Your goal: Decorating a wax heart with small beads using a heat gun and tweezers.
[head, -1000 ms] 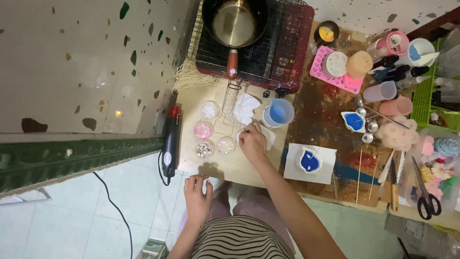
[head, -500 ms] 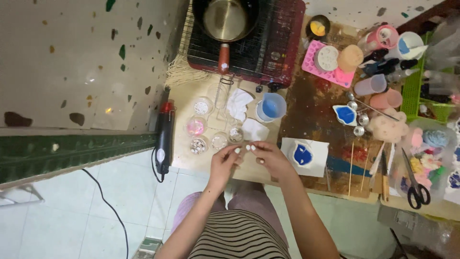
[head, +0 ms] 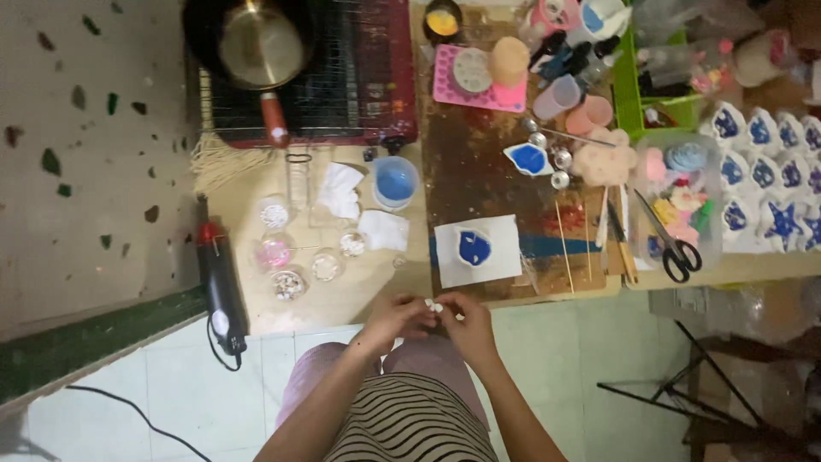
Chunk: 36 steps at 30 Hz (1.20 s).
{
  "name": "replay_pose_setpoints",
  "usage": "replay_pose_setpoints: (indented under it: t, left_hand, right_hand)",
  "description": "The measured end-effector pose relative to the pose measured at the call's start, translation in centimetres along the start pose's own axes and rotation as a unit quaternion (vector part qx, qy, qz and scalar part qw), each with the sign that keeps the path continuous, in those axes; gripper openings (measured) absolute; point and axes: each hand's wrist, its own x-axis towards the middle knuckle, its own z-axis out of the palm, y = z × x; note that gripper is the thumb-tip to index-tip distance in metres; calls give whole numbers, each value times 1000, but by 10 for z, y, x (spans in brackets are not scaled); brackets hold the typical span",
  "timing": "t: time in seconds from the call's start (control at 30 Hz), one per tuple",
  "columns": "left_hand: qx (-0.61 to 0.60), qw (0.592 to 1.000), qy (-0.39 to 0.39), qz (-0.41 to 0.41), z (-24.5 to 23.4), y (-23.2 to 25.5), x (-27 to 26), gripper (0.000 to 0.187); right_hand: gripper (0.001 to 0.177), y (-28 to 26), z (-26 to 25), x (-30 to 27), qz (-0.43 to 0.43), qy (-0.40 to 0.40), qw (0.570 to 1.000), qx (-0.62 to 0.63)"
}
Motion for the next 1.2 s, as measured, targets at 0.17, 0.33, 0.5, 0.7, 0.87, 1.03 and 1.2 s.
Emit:
replay_pose_setpoints:
  t: [0.17,0.33,0.5,0.7,0.87,1.03,1.2]
  left_hand:
    - [32,999,-24,-10,11,-9,20,28]
    - [76,996,-38,-38,24,1,29,27]
    - [95,994,-47,-32,29,15,31,30]
    - [93,995,-16,11,33,25,33,33]
    - [67,996,50,29,18,26,14,32]
    - [93,988,95,84,-53,-29,26,31]
    - [54,979,171,92,-94,-40,-10,28]
  right_hand:
    - [17,-9,-11,-9,-27,60,992,-106]
    - [20,-13,-25,-5,-50,63,996,-44]
    - [22,3,-33,18,-59,29,995,-75]
    - [18,4,-52,45,-113,17,985,-126]
    - [26,-7,-92,79,-114,73,963,-233]
    - [20,-25,-109,101,-234,4,927,-294]
    - [23,-28,-114,112,-219,-61,909,-350]
